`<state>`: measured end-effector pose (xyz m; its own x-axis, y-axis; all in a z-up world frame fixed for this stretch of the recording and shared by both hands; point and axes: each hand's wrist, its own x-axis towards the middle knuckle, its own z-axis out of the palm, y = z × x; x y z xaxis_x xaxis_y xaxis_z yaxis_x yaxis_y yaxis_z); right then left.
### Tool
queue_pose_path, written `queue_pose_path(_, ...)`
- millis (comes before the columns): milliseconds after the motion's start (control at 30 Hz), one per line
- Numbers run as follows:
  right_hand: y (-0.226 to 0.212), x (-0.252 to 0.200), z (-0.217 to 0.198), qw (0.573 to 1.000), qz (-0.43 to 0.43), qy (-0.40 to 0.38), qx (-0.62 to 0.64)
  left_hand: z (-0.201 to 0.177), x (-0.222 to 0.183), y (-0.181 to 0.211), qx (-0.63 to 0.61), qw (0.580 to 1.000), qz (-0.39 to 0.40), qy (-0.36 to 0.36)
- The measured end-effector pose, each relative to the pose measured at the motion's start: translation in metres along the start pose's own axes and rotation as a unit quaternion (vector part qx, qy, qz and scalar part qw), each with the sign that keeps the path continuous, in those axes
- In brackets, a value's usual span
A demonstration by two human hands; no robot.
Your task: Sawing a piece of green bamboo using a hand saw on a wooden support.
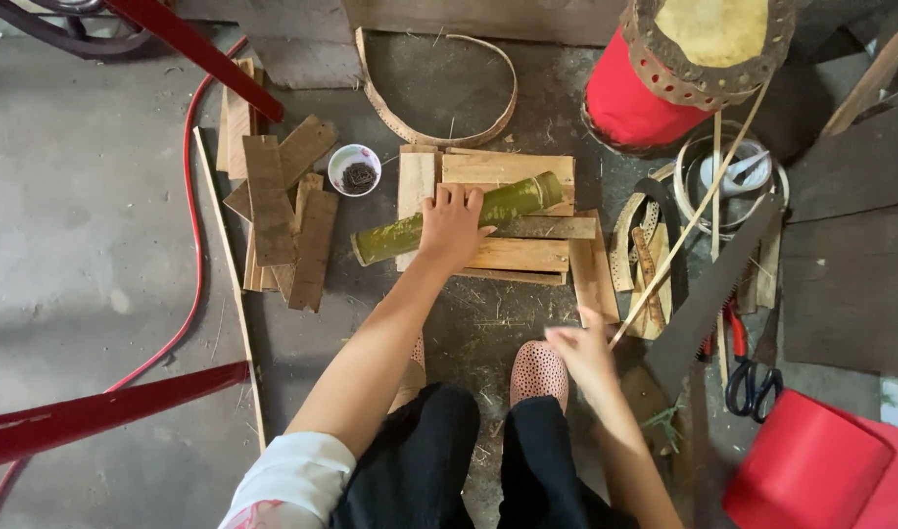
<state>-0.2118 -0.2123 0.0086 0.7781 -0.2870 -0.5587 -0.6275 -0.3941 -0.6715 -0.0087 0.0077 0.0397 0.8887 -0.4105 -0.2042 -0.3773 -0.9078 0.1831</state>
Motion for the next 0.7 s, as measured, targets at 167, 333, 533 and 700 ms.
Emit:
queue_pose_path(167, 0.014, 0.076, 0.049, 0.966, 0.005, 0.021, 0.259, 0.004, 0.002, -0.001, 0.002, 1.000, 0.003, 0.003)
queue_pose_path(333, 0.040, 0.120, 0.075, 0.967, -0.045, 0.083, 0.237, -0.009, -0.004, 0.002, -0.007, 1.000, 0.000, -0.008)
queue_pose_path(533, 0.015, 0.124, 0.069, 0.983, -0.066, 0.134, 0.110, -0.001, 0.005, -0.002, -0.016, 1.000, -0.007, 0.018)
queue_pose_path(700, -0.026, 0.091, 0.020, 0.997, 0.010, 0.076, 0.022, 0.014, 0.011, -0.021, -0.030, 0.998, -0.018, 0.045)
